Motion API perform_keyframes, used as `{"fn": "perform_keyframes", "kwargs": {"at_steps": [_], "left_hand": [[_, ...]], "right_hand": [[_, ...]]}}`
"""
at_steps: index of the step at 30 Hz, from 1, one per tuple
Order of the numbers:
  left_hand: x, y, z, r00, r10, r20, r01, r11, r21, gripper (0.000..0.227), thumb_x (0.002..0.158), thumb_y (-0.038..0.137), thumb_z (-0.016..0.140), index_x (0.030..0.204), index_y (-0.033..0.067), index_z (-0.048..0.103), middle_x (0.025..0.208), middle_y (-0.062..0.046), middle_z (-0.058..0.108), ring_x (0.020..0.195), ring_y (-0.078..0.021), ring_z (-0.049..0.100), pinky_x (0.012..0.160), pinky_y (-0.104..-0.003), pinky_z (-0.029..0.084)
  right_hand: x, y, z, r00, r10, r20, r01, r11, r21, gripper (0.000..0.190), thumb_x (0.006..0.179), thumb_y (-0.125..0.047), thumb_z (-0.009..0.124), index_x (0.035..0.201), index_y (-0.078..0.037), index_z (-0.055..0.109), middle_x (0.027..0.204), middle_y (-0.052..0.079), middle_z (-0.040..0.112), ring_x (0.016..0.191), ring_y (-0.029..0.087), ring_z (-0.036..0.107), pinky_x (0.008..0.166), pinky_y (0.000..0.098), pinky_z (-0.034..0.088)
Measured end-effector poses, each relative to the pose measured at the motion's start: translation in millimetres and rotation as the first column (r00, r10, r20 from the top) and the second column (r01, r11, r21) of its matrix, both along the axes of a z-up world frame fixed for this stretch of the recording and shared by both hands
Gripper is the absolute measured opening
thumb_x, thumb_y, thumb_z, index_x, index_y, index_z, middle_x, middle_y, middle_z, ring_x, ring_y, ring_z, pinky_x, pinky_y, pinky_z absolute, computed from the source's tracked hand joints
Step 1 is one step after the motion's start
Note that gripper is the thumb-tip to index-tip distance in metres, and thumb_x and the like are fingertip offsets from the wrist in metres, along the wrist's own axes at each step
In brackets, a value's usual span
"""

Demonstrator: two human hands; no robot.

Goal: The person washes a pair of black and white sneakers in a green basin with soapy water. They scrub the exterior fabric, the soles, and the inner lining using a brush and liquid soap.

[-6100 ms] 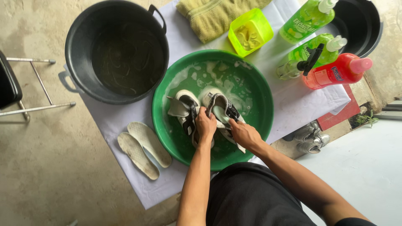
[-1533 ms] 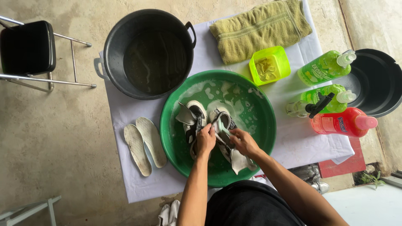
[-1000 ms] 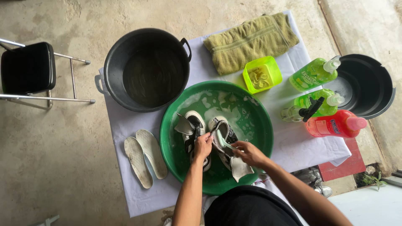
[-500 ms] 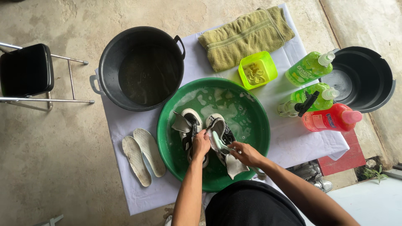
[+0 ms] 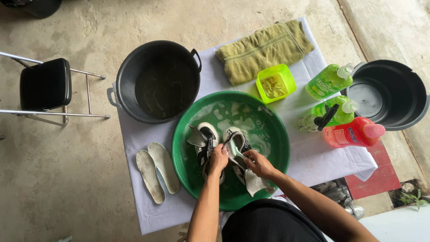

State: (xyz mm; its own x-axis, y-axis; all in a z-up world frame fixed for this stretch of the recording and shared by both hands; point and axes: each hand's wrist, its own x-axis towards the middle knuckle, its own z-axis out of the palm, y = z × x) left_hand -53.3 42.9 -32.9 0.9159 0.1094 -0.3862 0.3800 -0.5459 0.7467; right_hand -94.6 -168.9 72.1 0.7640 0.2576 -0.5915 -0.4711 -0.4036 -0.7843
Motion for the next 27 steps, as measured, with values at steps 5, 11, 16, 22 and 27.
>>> {"fn": "perform_keyframes", "kwargs": {"at_steps": [5,11,16,22,27], "left_hand": [[-3,-9,-3,0.997,-0.023,0.071,0.017,0.996,0.09,0.035,0.099,0.017,0.05,0.129,0.0036,0.062,0.118,-0.027,0.069,0.111,-0.0462,0.065,0.095,-0.052,0.052],[-4,-16,-11,0.997,-0.005,0.082,-0.005,0.993,0.12,0.036,0.099,0.018,0.05,0.13,0.0041,0.061,0.117,-0.028,0.069,0.109,-0.0473,0.065,0.094,-0.053,0.051],[-11,-22,-5,0.996,0.009,0.092,-0.02,0.992,0.127,0.037,0.099,0.022,0.05,0.13,0.0048,0.062,0.11,-0.028,0.071,0.104,-0.0473,0.067,0.091,-0.053,0.053],[-32,-42,17,0.999,0.012,0.051,-0.021,0.985,0.173,0.039,0.103,0.031,0.048,0.132,0.0063,0.058,0.105,-0.027,0.073,0.1,-0.0468,0.069,0.087,-0.055,0.053],[-32,-42,46,0.999,0.029,0.031,-0.033,0.989,0.148,0.055,0.101,0.033,0.047,0.149,0.0093,0.045,0.104,-0.03,0.071,0.099,-0.0486,0.067,0.085,-0.055,0.053]], "right_hand": [[-3,-7,7,0.98,-0.075,-0.182,0.11,0.975,0.193,0.032,0.101,-0.025,0.057,0.128,-0.008,0.059,0.077,0.004,0.06,0.055,0.012,0.051,0.045,0.0278,0.042],[-5,-7,5,0.978,-0.019,-0.209,0.081,0.953,0.291,0.04,0.091,-0.009,0.071,0.126,-0.003,0.053,0.084,0.011,0.07,0.054,0.013,0.056,0.043,0.0298,0.047],[26,2,-8,0.977,-0.138,-0.166,0.186,0.926,0.328,0.032,0.09,-0.003,0.064,0.119,0.008,0.056,0.075,0.02,0.069,0.048,0.02,0.061,0.041,0.0329,0.05],[32,8,-6,0.928,-0.144,-0.343,0.294,0.85,0.437,0.025,0.092,-0.007,0.061,0.113,0.006,0.059,0.082,0.018,0.075,0.051,0.021,0.063,0.042,0.0343,0.051],[36,-21,-8,0.952,-0.164,-0.26,0.255,0.893,0.371,0.022,0.094,-0.014,0.058,0.11,0.0,0.063,0.08,0.014,0.074,0.053,0.019,0.062,0.043,0.0333,0.05]]}}
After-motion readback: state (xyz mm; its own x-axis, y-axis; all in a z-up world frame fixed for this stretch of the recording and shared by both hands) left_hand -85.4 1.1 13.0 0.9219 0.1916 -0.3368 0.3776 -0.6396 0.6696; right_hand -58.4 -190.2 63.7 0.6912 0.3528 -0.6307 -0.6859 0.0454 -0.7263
